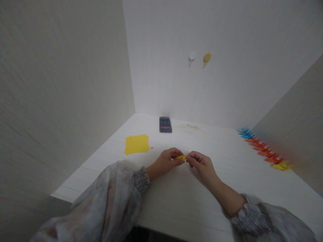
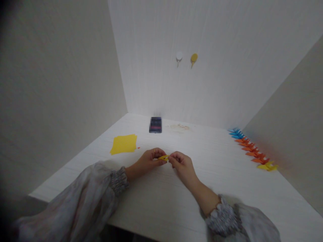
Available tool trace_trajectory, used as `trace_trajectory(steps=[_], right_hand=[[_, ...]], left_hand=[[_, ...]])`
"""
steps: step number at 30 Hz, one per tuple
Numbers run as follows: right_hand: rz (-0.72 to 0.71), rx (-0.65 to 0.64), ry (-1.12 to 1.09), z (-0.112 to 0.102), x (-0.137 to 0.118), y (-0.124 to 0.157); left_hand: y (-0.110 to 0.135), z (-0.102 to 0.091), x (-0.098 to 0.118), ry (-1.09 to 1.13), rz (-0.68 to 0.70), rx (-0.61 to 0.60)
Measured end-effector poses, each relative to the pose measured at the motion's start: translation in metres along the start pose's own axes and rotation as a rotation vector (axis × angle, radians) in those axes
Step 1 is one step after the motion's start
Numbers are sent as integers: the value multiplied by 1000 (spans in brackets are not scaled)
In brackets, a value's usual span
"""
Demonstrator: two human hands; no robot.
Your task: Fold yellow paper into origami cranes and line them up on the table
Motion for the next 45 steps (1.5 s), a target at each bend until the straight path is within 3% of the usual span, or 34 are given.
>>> trace_trajectory(steps=[10, 17, 23, 29, 36, 40, 45], right_hand=[[25, -39, -8, 4, 6, 0], [25, -109, 29, 10, 2, 3], [35, -96, 5, 9, -4, 5], [57, 1, -62, -2, 0, 1], [24, 84, -142, -7, -4, 1], [-10, 72, -106, -7, -5, 2], [-68, 76, 15, -10, -6, 3]], left_hand=[[1, 2, -5, 228, -101, 2], [2, 1, -3, 245, -108, 0], [2, 0, -3, 279, -127, 13], [0, 9, 1, 351, -100, -131], [-1, -2, -1, 82, -81, 1], [-1, 3, -4, 203, -128, -29], [-1, -2, -7, 310, -135, 56]])
Point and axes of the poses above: each hand's wrist, its own y-axis away from the middle knuckle, its own z-axis out of the palm, x = y × z, the point moved 6 cm from there along -y, towards the middle knuckle, and after that the axes turned 11 degrees about -y, right-handed, at the moved point
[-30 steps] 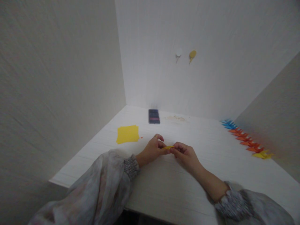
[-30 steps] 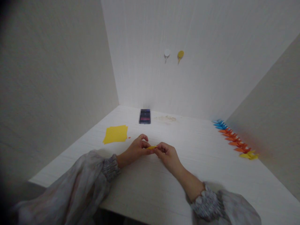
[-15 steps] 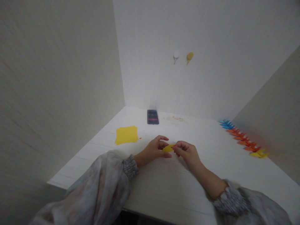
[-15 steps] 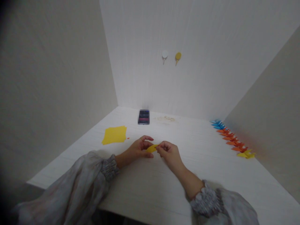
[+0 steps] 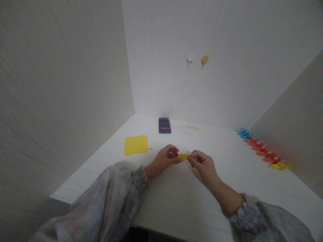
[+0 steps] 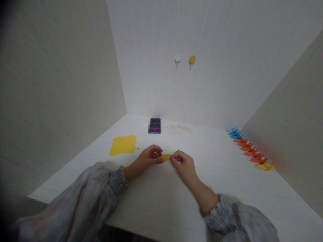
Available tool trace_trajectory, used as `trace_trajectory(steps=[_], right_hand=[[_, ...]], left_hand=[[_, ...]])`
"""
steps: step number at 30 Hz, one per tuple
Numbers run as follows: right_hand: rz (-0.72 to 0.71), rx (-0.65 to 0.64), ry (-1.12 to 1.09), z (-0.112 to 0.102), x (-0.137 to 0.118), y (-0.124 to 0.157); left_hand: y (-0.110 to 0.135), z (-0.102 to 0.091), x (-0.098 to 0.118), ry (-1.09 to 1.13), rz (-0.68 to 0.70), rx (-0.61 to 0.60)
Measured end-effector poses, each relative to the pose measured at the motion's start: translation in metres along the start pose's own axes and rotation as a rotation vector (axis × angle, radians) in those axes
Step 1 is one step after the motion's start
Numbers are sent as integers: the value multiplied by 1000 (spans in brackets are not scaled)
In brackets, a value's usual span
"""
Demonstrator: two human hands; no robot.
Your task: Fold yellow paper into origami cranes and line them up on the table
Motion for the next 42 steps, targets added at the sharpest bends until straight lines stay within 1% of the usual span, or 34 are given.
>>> trace_trajectory(steps=[3, 6, 11, 17, 22, 26, 29, 32, 36, 39, 42], right_hand=[[-67, 5, 55, -1, -2, 1], [-120, -31, 99, 2, -5, 1], [-205, -75, 185, 9, -15, 4], [-239, -109, 263, 11, -26, 7], [-227, -72, 327, 12, -25, 6], [-246, -65, 371, 16, -25, 5], [-275, -83, 408, 18, -26, 5], [-298, -85, 437, 18, -27, 6], [-321, -83, 482, 17, -27, 6], [-350, -111, 485, 20, -28, 7], [-345, -114, 452, 21, -29, 8]], left_hand=[[0, 0, -2, -38, -17, -10], [-2, 0, -4, -91, -28, -7], [-3, 0, -5, -94, -35, 6], [-4, -2, -5, -97, -30, 6], [-3, -5, -3, -124, 5, 37], [-2, -3, -2, -111, 6, 8], [-1, 0, -4, -146, 2, -13], [-1, 0, -2, -201, 47, 7], [3, -6, 11, -358, 223, 136], [6, -3, 19, -478, 309, 102], [7, -3, 20, -500, 302, 87]])
Point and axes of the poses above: each hand's wrist, its own y-axis away from the middle knuckle, its own z-axis out of the palm, x = y × z, the point moved 6 cm from there along -y, towards the middle knuckle, and after that the axes turned 11 degrees about -y, right-handed, at the moved point
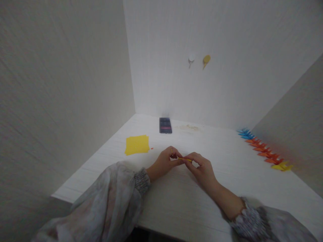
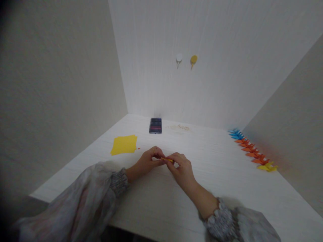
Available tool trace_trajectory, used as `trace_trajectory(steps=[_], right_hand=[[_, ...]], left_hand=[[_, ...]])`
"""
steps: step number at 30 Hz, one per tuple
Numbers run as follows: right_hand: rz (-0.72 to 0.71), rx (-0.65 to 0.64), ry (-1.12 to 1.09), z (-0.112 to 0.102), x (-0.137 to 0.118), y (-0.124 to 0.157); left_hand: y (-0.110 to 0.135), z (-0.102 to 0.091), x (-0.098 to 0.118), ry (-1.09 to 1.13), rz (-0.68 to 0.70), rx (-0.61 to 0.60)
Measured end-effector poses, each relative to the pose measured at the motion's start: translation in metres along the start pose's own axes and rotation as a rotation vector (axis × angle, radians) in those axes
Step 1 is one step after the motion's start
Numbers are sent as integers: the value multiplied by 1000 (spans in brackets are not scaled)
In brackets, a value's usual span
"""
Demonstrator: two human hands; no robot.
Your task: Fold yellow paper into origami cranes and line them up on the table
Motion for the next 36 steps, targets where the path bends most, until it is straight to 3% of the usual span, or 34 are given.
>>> trace_trajectory(steps=[4, 21, 36], right_hand=[[47, 53, -47, -5, 2, -1], [16, -40, -220, -1, -3, -1], [115, -60, -403, 2, 8, 1]], left_hand=[[0, 0, -7, 54, -55, 18], [0, 6, -7, 92, -81, -59], [2, 14, -7, 403, -202, -111]])
Point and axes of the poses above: each hand's wrist, its own y-axis away from the middle knuckle, its own z-axis out of the palm, x = y × z, the point moved 6 cm from there along -y, towards the middle knuckle, and after that the axes turned 11 degrees about -y, right-handed, at the moved point
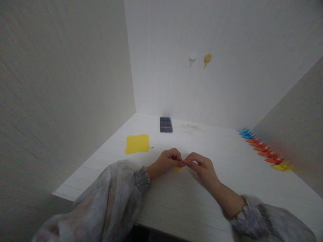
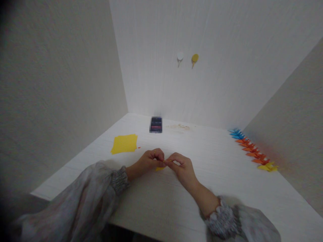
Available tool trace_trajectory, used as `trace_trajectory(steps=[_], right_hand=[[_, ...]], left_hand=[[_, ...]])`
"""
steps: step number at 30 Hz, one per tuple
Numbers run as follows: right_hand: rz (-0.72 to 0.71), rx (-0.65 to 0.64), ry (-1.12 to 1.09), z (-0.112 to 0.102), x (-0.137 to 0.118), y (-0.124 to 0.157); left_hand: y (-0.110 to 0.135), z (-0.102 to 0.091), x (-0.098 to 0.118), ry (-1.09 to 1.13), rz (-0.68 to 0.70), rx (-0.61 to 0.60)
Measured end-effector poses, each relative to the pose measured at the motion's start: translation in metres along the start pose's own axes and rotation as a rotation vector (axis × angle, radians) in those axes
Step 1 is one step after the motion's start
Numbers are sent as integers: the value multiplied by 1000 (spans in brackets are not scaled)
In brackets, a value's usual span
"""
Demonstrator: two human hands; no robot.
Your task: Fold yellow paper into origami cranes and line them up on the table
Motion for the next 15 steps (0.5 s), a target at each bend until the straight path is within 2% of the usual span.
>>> trace_trajectory(steps=[8, 15], right_hand=[[78, 1, -119, -1, 9, 2], [86, 33, -101, -3, 12, 3]], left_hand=[[-1, 1, -3, 42, -2, -26], [-2, 2, -6, 147, -29, -48]])
Point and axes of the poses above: each hand's wrist, its own y-axis away from the middle knuckle, its own z-axis out of the palm, x = y × z, the point moved 6 cm from there along -y, towards the middle knuckle, and after that the axes turned 11 degrees about -y, right-handed, at the moved point
